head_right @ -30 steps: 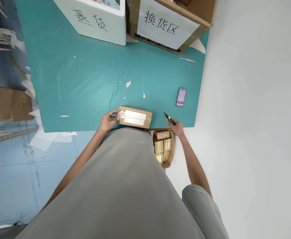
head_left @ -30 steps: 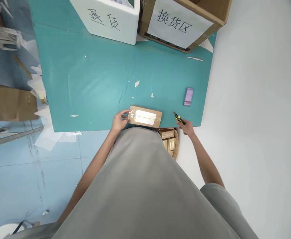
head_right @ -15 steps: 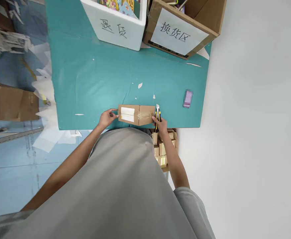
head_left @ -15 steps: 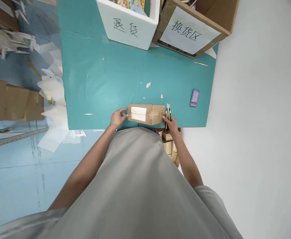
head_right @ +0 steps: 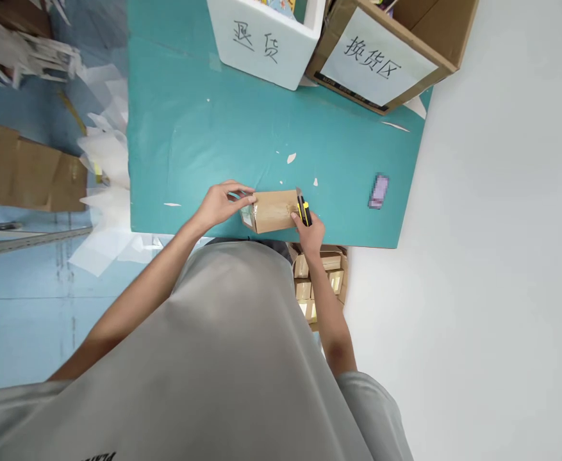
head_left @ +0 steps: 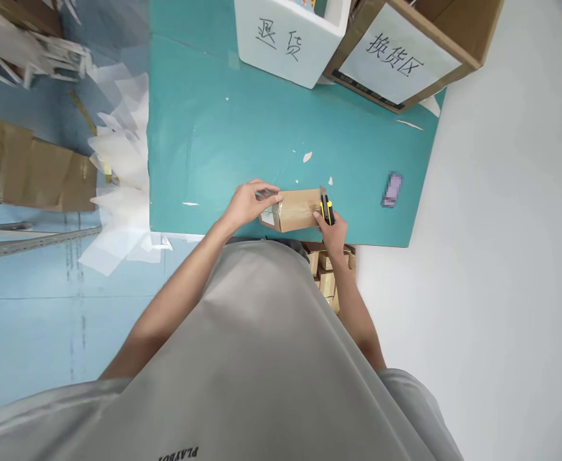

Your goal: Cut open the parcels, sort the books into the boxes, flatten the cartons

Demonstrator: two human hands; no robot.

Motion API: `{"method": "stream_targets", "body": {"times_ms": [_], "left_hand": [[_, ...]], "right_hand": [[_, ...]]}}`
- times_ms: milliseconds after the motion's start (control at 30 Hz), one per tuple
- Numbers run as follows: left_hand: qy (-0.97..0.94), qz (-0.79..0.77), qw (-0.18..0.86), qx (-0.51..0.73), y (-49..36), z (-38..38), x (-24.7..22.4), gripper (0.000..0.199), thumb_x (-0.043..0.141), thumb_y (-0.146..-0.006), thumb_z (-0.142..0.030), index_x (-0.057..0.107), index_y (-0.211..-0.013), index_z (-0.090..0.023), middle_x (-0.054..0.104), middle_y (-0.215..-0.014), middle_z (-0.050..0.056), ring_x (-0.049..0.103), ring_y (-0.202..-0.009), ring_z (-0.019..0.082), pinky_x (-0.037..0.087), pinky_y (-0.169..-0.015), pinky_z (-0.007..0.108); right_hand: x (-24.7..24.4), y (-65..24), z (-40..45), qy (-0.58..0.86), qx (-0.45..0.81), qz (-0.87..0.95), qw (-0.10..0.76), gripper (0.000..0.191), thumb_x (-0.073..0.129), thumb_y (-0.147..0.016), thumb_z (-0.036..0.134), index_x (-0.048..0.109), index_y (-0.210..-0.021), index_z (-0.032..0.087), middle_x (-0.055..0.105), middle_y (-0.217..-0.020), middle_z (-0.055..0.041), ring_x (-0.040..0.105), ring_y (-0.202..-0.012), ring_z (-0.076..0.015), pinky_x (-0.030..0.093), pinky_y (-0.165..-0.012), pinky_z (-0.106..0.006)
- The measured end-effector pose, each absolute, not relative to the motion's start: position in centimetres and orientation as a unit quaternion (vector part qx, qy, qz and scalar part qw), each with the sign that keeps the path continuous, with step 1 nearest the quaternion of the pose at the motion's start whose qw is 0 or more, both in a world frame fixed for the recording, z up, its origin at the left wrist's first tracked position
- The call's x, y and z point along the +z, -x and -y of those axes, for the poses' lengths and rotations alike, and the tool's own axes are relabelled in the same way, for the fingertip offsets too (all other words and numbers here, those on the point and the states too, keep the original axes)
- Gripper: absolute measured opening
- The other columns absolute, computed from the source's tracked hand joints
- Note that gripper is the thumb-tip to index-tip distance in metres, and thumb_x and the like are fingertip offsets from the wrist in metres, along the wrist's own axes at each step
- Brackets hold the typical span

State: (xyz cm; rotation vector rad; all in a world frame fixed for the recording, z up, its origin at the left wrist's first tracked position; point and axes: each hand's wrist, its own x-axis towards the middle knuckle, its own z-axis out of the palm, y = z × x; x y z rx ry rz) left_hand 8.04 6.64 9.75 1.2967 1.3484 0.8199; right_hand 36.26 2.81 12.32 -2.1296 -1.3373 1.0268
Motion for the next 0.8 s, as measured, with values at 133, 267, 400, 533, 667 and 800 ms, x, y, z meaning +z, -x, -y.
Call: {"method": "stream_targets", "body": {"times_ms": [133,267,400,533,667,800], "left_hand": [[-0.534,-0.584,0.508,0.341,-7.9,-6.1,8.6,0.031,0.084,-0.081,-0.046,0.083,-0.1,-0.022,0.076,-0.106,0.007,0.072,-0.09,0.021,0.059,-0.083,0.035],[-0.526,-0.587,0.515,0.336,-6.8,-5.0,7.3,0.025,0.083,-0.08,-0.042,0.081,-0.093,-0.02,0.077,-0.1,0.007,0.072,-0.089,0.021,0.057,-0.078,0.033],[-0.504,-0.591,0.532,0.337,-6.4,-4.2,7.1,0.03,0.082,-0.08,-0.044,0.08,-0.096,-0.019,0.078,-0.103,0.007,0.07,-0.08,0.019,0.054,-0.075,0.032],[-0.499,-0.596,0.53,0.339,-6.6,-4.3,7.4,0.031,0.083,-0.078,-0.044,0.08,-0.095,-0.018,0.079,-0.103,0.006,0.067,-0.072,0.016,0.052,-0.072,0.031],[-0.504,-0.591,0.533,0.335,-6.6,-4.7,7.3,0.032,0.084,-0.075,-0.043,0.08,-0.093,-0.017,0.079,-0.098,0.006,0.065,-0.071,0.017,0.049,-0.07,0.03],[-0.502,-0.593,0.53,0.341,-6.6,-4.7,7.2,0.033,0.084,-0.075,-0.044,0.081,-0.093,-0.017,0.079,-0.096,0.006,0.065,-0.071,0.017,0.048,-0.068,0.03]], "right_hand": [[12.5,-35.2,-2.4,0.76,0.31,0.54,0.187,0.048,0.065,-0.094,0.064,0.074,-0.105,0.018,0.074,-0.087,-0.0054,0.071,-0.077,-0.0233,0.056,-0.078,-0.034],[13.8,-33.7,-0.9,0.733,0.246,0.602,0.199,0.048,0.055,-0.103,0.055,0.072,-0.127,0.017,0.076,-0.123,-0.0154,0.071,-0.115,-0.0295,0.055,-0.101,-0.043],[16.2,-31.2,2.3,0.69,0.262,0.657,0.154,0.052,0.041,-0.111,0.045,0.058,-0.153,0.018,0.072,-0.14,-0.0165,0.068,-0.128,-0.0285,0.055,-0.106,-0.043],[17.2,-28.6,5.2,0.646,0.307,0.696,0.064,0.054,0.042,-0.111,0.04,0.052,-0.16,0.019,0.072,-0.143,-0.0136,0.072,-0.125,-0.0279,0.058,-0.1,-0.037],[16.8,-27.0,6.4,0.649,0.292,0.703,-0.015,0.055,0.04,-0.113,0.038,0.048,-0.163,0.018,0.074,-0.14,-0.0131,0.074,-0.117,-0.027,0.057,-0.098,-0.034],[16.8,-26.4,7.0,0.654,0.269,0.705,-0.058,0.056,0.036,-0.114,0.038,0.045,-0.165,0.017,0.076,-0.134,-0.0143,0.075,-0.112,-0.0269,0.057,-0.094,-0.033]]}}
